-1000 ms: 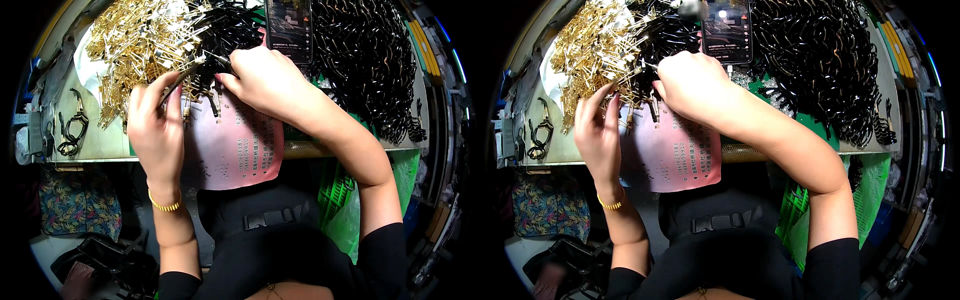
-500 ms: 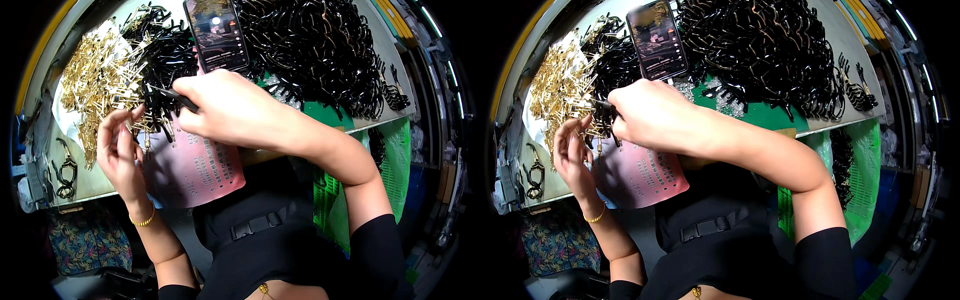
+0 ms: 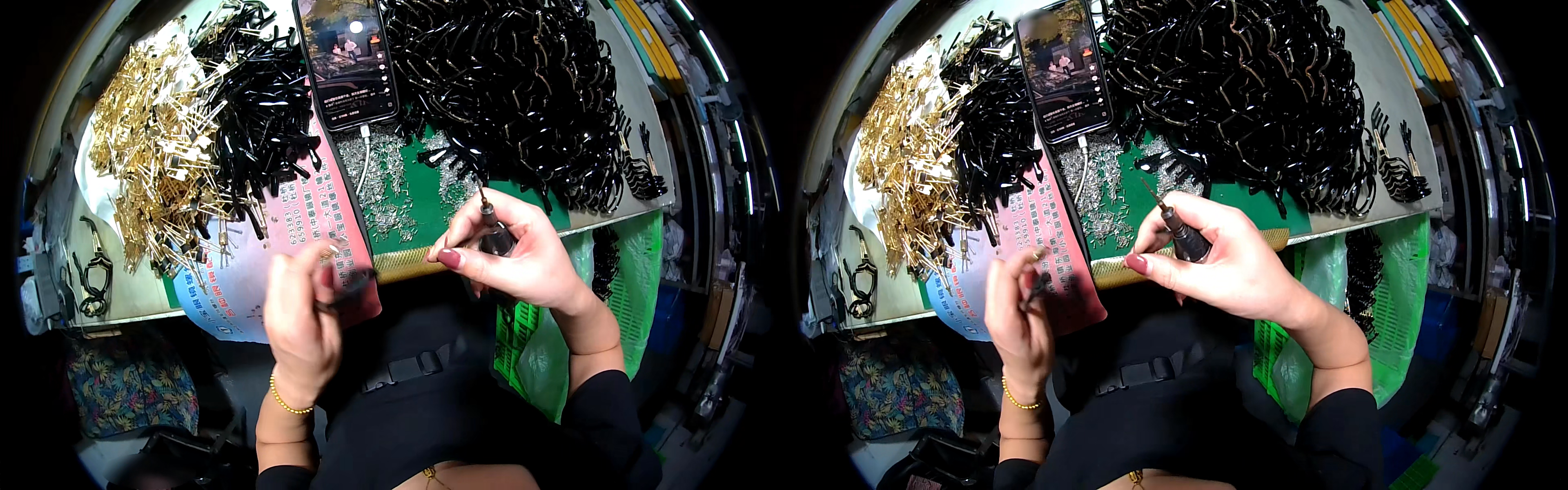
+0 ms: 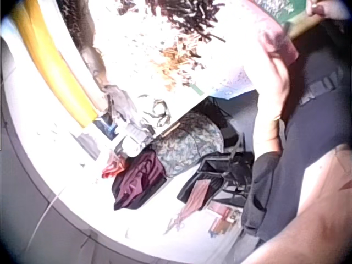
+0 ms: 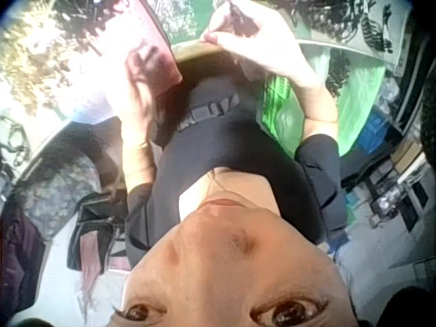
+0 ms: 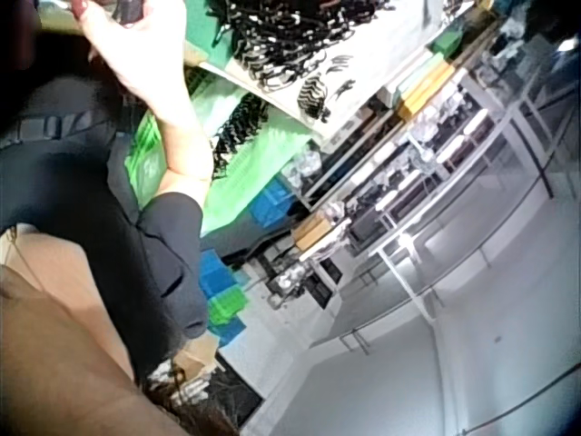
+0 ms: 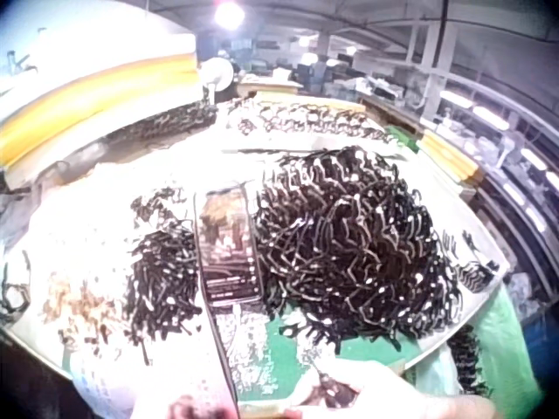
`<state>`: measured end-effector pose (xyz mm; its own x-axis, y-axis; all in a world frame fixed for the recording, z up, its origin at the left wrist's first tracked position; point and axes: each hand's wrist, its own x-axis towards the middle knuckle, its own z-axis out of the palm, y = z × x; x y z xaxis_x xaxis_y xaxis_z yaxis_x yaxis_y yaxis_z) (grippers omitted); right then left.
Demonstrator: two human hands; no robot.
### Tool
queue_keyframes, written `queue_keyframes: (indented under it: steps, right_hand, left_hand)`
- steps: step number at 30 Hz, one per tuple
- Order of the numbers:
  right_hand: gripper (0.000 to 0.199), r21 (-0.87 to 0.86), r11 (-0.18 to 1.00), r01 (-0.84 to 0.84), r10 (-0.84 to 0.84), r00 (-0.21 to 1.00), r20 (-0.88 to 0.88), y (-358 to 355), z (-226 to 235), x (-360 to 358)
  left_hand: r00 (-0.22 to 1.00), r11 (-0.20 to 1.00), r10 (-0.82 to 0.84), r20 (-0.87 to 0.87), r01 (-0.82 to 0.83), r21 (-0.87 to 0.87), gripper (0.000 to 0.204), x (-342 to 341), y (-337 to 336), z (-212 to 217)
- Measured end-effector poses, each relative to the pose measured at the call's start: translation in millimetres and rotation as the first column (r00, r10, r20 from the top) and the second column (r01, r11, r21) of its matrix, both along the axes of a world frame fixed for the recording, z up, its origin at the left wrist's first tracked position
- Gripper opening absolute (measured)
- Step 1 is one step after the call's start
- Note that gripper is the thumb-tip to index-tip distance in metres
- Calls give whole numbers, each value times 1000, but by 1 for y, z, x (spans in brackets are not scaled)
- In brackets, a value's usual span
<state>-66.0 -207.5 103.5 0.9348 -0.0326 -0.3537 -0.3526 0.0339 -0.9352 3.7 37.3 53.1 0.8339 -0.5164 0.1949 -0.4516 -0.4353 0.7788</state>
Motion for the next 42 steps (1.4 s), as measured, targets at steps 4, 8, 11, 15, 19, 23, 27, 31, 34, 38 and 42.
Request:
queue_keyframes:
  steps: [4,8,11,15,19,23,27,31,34,38,42]
  right_hand:
    - [18,76,983,169,-178,974,142,9,-7,-10]
    - [18,144,982,124,-129,991,31,17,-8,-15]
    - [14,195,961,195,-201,979,14,23,-12,-18]
    - [13,162,974,157,-161,987,10,20,-9,-18]
    - [15,45,995,87,-92,987,131,27,-11,-20]
    - [19,-342,938,-63,139,969,203,13,-17,-27]
    - [32,-724,648,-237,201,970,-137,-18,1,-29]
    - [30,-942,271,-201,378,922,-88,-33,-4,-30]
    - [39,-958,234,-166,398,915,-61,-33,-15,-31]
    - [42,-952,231,-202,395,914,-98,-36,-14,-32]
    - [41,-950,225,-216,410,905,-109,-34,-14,-27]
  left_hand:
    - [953,939,-239,-184,178,-294,16,-19,-13,-5]
    - [955,929,-266,-135,216,-300,7,-24,-31,-12]
    - [945,921,-303,-127,256,-295,4,-24,-28,-13]
    - [942,916,-313,-121,265,-302,4,-24,-27,-15]
    - [939,907,-328,-104,282,-313,4,-27,-29,-15]
    - [916,910,-372,-151,328,-254,5,-29,-34,-12]
    - [920,937,-280,-275,199,-287,15,-26,-19,-25]
    - [765,925,-163,-624,-101,-366,24,-22,-28,-17]
    - [798,911,-234,-555,-20,-413,24,-21,-35,-24]
    - [746,896,-295,-597,-1,-444,30,-21,-50,-16]
    - [721,897,-348,-599,70,-437,34,-18,-68,-15]
